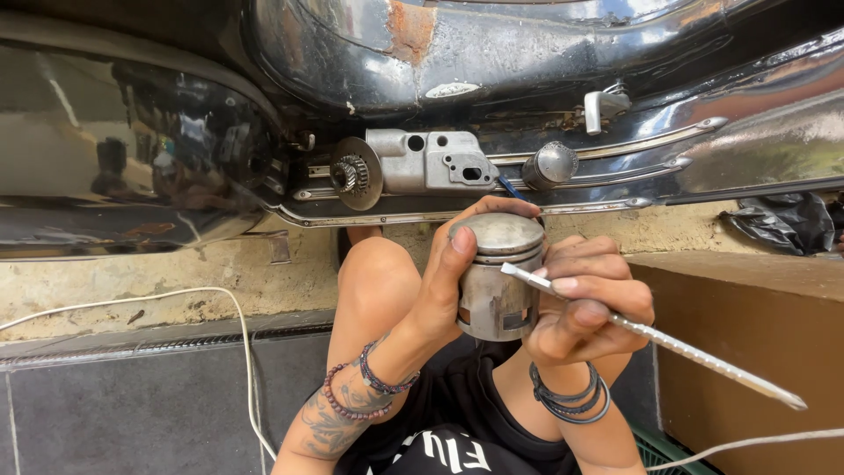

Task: Inspecting and cleaning motorcycle engine components including a clutch bell and a piston using a metal rod

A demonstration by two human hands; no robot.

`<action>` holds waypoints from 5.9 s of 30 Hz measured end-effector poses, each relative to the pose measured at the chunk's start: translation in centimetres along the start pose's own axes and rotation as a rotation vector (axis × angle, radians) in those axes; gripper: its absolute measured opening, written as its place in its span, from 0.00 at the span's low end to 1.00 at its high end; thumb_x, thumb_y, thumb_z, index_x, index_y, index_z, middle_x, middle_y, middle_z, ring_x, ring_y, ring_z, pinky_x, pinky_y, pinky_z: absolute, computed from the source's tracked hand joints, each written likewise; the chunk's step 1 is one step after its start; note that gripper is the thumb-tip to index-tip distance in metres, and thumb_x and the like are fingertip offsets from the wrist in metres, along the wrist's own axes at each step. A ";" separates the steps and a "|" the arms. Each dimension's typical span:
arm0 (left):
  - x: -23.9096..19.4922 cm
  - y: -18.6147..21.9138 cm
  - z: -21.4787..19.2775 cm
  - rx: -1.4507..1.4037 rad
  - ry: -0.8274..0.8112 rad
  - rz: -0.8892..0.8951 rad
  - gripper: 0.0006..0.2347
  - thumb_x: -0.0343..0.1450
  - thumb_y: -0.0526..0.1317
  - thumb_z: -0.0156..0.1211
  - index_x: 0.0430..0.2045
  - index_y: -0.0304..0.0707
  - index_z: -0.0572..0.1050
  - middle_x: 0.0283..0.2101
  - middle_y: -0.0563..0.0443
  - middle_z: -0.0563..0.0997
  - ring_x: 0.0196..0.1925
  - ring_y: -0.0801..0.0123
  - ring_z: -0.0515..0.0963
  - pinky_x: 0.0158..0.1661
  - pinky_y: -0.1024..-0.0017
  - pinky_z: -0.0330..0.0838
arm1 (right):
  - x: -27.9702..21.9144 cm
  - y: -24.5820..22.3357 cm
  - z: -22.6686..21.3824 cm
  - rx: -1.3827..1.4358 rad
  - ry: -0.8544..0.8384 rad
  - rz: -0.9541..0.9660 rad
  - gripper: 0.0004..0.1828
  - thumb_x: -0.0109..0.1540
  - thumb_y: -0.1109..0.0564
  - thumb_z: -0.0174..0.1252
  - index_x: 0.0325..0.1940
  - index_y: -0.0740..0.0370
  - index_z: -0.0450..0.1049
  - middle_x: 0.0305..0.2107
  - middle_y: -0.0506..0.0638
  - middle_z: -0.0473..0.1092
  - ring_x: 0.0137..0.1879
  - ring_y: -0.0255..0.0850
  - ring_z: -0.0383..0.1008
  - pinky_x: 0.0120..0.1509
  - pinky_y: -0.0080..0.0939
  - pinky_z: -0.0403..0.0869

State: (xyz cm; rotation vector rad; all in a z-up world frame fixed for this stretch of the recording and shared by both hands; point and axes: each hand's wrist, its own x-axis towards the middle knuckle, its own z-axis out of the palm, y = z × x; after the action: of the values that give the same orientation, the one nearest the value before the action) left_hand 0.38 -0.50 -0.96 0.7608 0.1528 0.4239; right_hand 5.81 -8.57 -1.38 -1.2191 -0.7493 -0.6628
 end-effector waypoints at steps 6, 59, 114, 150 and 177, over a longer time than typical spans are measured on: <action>0.4 -1.1 -0.8 -0.035 0.001 -0.001 0.30 0.71 0.60 0.51 0.50 0.26 0.77 0.38 0.41 0.82 0.41 0.71 0.81 0.41 0.71 0.78 | 0.6 -0.7 1.1 -0.070 0.149 0.026 0.20 0.73 0.46 0.49 0.33 0.62 0.64 0.20 0.52 0.63 0.29 0.37 0.63 0.30 0.35 0.75; 5.1 3.7 13.9 -0.500 -0.242 0.224 0.18 0.79 0.52 0.42 0.44 0.33 0.71 0.52 0.31 0.76 0.57 0.54 0.76 0.59 0.59 0.70 | 13.2 -8.4 -1.0 -0.004 -0.015 0.108 0.05 0.64 0.57 0.50 0.43 0.59 0.66 0.26 0.49 0.67 0.34 0.36 0.71 0.74 0.59 0.83; -0.9 8.4 8.0 -0.236 -0.321 0.161 0.21 0.78 0.58 0.46 0.43 0.34 0.67 0.49 0.31 0.74 0.48 0.56 0.76 0.53 0.60 0.74 | 9.3 -8.6 -1.2 0.180 -0.211 0.194 0.09 0.65 0.50 0.61 0.37 0.56 0.75 0.21 0.47 0.69 0.27 0.36 0.68 0.41 0.36 0.67; 0.7 6.1 7.6 -0.199 -0.288 0.125 0.23 0.76 0.60 0.52 0.43 0.36 0.70 0.49 0.35 0.78 0.53 0.59 0.78 0.55 0.63 0.72 | 8.5 -6.1 -1.7 0.138 -0.232 0.128 0.11 0.66 0.48 0.60 0.37 0.57 0.77 0.24 0.47 0.67 0.32 0.38 0.64 0.45 0.41 0.65; 0.8 5.1 6.7 -0.384 -0.279 0.097 0.20 0.79 0.56 0.44 0.46 0.34 0.68 0.51 0.32 0.75 0.46 0.51 0.79 0.53 0.55 0.75 | 7.9 -5.9 0.1 0.178 -0.044 0.077 0.08 0.67 0.54 0.59 0.38 0.55 0.66 0.27 0.50 0.65 0.32 0.39 0.63 0.42 0.41 0.67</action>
State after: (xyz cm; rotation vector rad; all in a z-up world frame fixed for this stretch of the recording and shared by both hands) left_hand 1.34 -1.10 7.41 0.4423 -0.2228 0.4186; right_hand 5.87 -10.15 8.34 -1.0963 -0.7776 -0.4960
